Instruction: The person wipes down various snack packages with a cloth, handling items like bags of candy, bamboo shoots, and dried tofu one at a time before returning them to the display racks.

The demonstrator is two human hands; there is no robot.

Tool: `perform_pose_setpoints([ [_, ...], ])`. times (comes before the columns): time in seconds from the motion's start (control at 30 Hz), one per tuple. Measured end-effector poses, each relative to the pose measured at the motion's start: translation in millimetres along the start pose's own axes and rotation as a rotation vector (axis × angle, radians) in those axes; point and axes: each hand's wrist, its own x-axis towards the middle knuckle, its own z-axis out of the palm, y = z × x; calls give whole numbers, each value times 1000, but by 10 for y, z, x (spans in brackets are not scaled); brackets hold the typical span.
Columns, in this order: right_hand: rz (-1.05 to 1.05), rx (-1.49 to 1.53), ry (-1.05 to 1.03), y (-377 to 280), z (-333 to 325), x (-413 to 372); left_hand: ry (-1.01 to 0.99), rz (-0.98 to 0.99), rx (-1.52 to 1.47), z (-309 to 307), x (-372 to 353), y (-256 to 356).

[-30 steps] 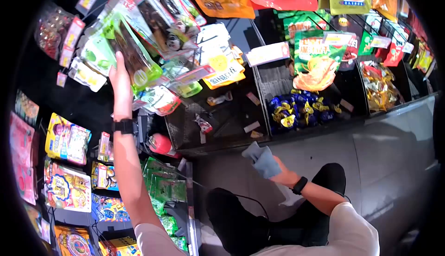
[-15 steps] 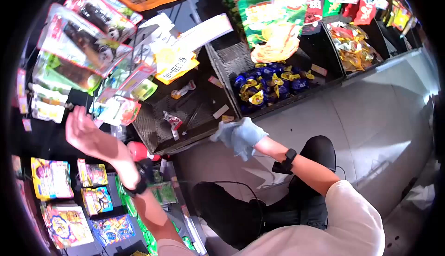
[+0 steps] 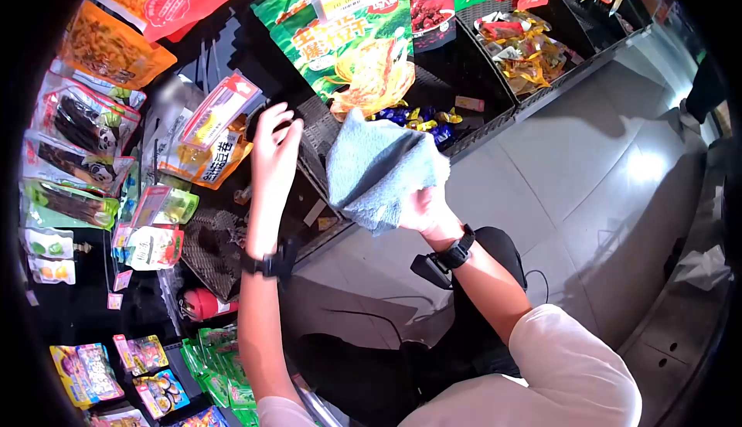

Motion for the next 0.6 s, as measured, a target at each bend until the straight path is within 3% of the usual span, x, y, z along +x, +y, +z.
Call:
perform_pose_setpoints([
  [0.1, -5, -27, 0, -42, 60, -23, -89, 9, -47, 271, 355, -187],
  [0.2, -30, -8, -53, -97, 39, -66, -285, -29, -398, 470, 529, -467],
  [0.23, -69, -25, -12, -111, 11, -88, -287, -79, -362, 537, 599, -609],
  [0.27, -65, -30, -12, -132, 14, -104, -252, 63, -201, 627, 596, -610],
  [0.37, -146, -58, 43, -182, 54, -106, -99, -20, -405, 866, 536, -719],
  [0.4, -141, -65, 39, -210, 57, -99, -9, 19, -279, 897, 502, -724],
  [0.5, -170, 20, -43, -315, 68, -119, 210, 132, -325, 1096, 384, -641],
  [0.53, -172, 17, -40, -343, 91, -120, 276, 160, -126, 1047, 292, -567],
  [0.6, -248, -23, -8, -404, 127, -115, 312, 150, -33, 891, 133, -510],
])
